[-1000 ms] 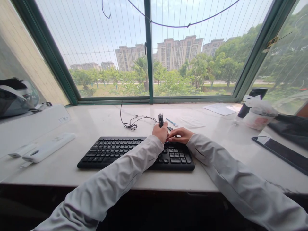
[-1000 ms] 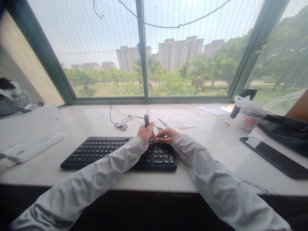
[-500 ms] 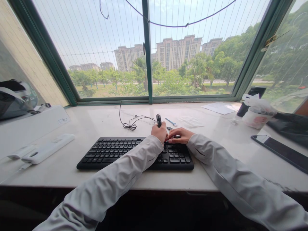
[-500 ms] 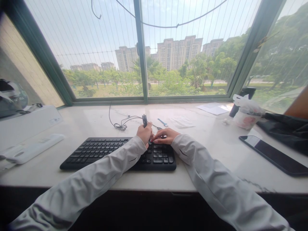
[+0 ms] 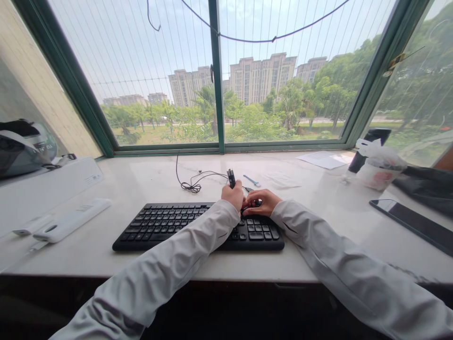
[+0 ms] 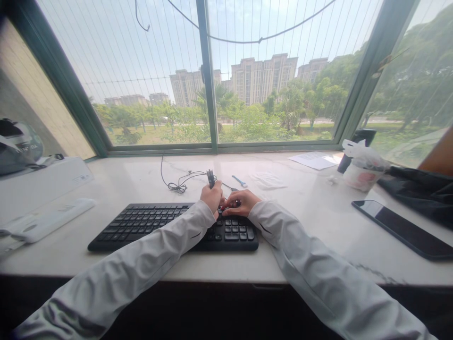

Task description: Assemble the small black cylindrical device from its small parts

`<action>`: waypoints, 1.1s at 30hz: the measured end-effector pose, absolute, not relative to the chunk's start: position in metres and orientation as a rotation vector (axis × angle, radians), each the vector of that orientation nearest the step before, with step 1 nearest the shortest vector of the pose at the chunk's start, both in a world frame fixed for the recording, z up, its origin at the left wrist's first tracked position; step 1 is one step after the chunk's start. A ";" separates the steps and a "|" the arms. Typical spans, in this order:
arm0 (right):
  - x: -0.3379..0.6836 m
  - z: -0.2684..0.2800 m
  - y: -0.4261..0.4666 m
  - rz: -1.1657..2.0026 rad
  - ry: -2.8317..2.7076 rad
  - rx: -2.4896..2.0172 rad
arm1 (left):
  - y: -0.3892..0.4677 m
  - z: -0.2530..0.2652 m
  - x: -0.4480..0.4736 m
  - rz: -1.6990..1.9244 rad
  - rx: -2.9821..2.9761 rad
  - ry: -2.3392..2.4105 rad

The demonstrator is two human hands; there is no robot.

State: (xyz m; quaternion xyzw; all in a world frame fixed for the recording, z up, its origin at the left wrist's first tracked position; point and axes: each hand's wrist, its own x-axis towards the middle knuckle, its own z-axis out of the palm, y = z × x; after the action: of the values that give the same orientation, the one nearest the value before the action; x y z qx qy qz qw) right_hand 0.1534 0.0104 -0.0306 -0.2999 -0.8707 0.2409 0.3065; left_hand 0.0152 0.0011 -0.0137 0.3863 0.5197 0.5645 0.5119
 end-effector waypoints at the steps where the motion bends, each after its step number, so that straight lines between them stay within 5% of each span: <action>1: 0.153 -0.030 0.010 0.630 -2.302 -0.795 | 0.001 -0.013 0.016 1.377 0.929 1.257; 33: 0.153 -0.027 0.008 0.607 -2.355 -0.799 | -0.001 -0.006 0.016 1.350 1.122 1.154</action>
State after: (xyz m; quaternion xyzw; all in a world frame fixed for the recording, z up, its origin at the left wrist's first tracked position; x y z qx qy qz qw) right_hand 0.1528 0.0077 -0.0272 -0.2991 -0.8812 0.2273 0.2869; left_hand 0.0158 -0.0015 -0.0062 0.4635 0.4768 0.5575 0.4971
